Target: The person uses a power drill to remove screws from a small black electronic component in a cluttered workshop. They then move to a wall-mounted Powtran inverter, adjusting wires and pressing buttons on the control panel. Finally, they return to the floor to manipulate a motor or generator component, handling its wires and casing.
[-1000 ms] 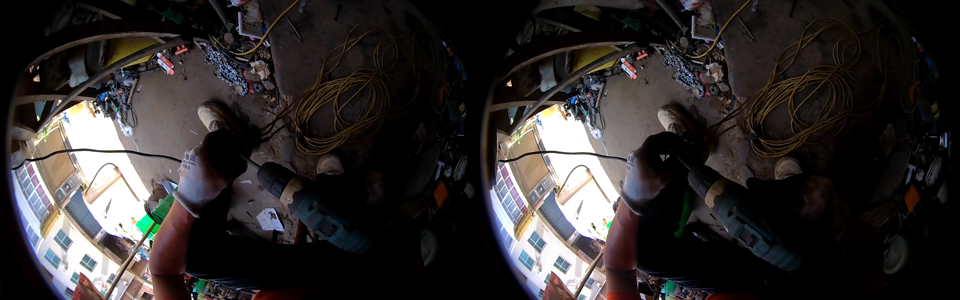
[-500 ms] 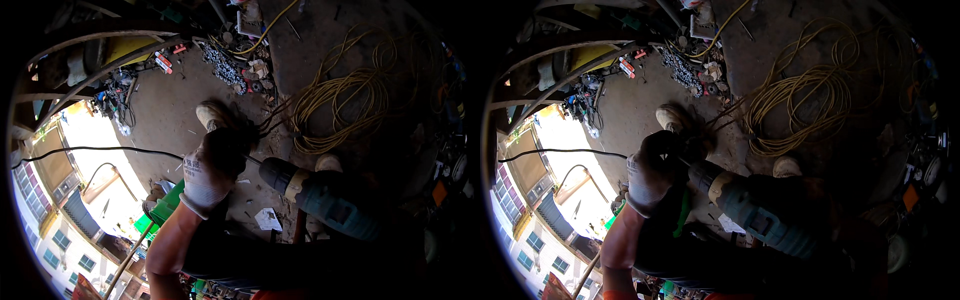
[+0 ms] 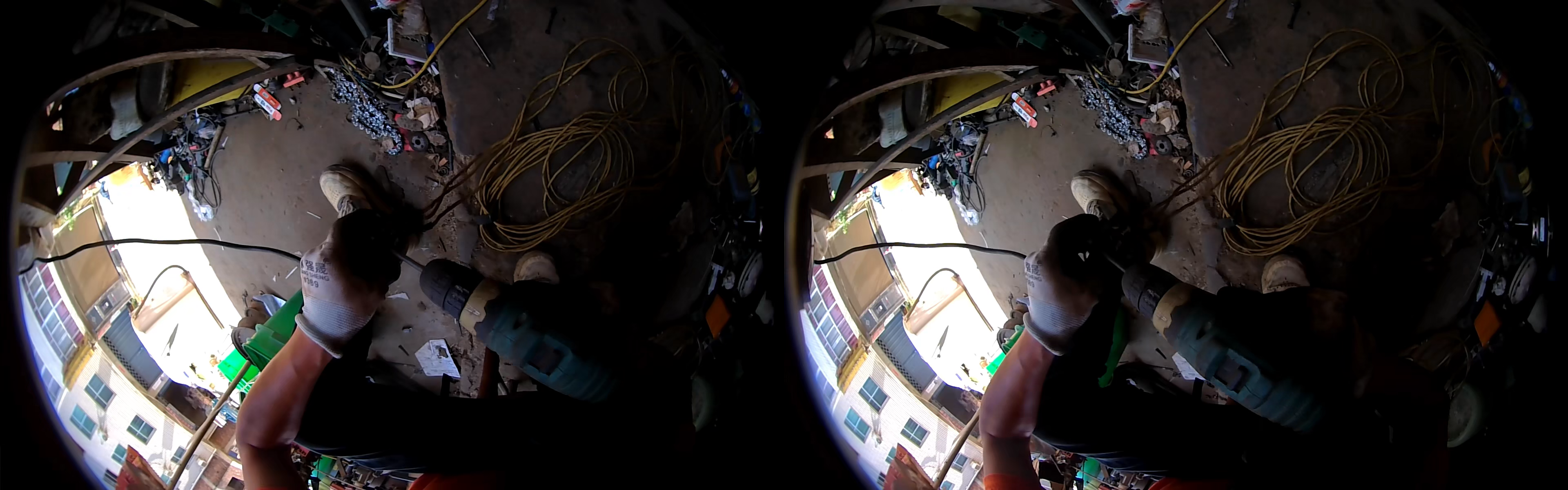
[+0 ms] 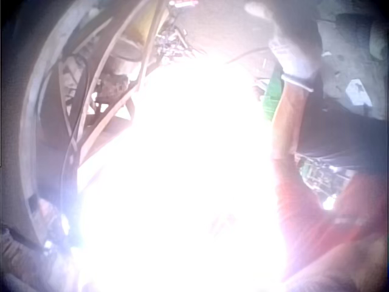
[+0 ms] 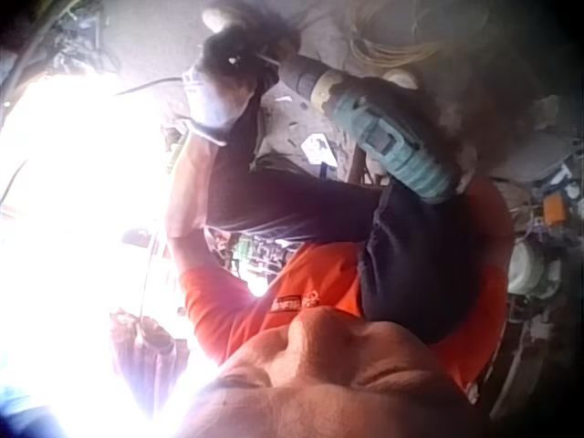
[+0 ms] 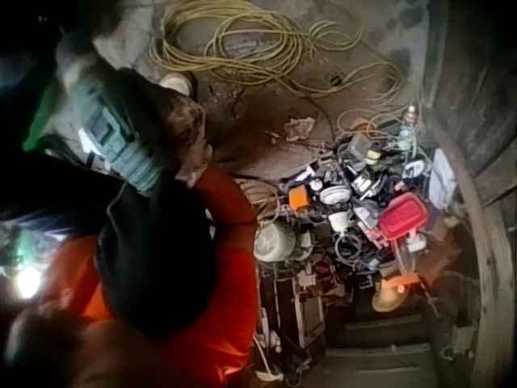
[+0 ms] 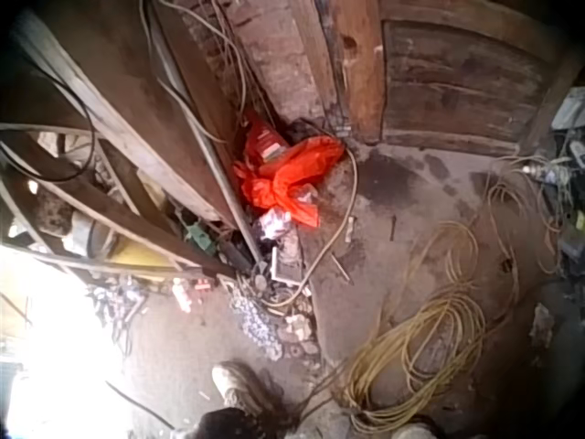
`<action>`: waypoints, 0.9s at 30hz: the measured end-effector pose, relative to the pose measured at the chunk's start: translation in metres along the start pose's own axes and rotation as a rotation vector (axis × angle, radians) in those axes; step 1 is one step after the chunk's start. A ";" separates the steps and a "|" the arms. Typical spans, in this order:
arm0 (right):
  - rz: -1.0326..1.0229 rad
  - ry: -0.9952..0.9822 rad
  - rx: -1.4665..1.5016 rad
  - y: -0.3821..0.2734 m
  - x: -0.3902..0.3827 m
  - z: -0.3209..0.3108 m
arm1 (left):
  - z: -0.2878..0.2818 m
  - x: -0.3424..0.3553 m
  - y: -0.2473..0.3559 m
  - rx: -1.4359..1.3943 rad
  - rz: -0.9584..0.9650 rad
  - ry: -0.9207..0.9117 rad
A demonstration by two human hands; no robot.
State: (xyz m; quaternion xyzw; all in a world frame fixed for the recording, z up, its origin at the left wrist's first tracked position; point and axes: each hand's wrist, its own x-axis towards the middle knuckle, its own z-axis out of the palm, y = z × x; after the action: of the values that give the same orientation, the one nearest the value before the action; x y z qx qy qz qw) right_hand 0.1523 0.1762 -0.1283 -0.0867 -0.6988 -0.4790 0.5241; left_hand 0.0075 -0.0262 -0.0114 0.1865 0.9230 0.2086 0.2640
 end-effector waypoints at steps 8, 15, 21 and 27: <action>-0.053 -0.127 0.206 0.022 -0.005 0.014 | -0.003 0.007 -0.002 -0.349 -0.075 -0.052; 0.898 -1.193 1.022 0.119 -0.105 0.009 | -0.025 0.029 -0.049 -0.604 0.069 -0.389; 0.783 -1.850 0.480 0.190 -0.242 -0.036 | -0.020 0.065 -0.090 -0.501 -0.026 -0.530; 0.662 -2.122 0.308 0.219 -0.298 -0.064 | -0.018 0.084 -0.110 -0.431 -0.022 -0.535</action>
State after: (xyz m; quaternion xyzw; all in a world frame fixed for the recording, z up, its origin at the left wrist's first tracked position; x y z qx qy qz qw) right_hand 0.4598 0.3562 -0.2454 -0.5667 -0.7859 0.0920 -0.2299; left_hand -0.0949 -0.0858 -0.0856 0.1645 0.7579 0.3394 0.5323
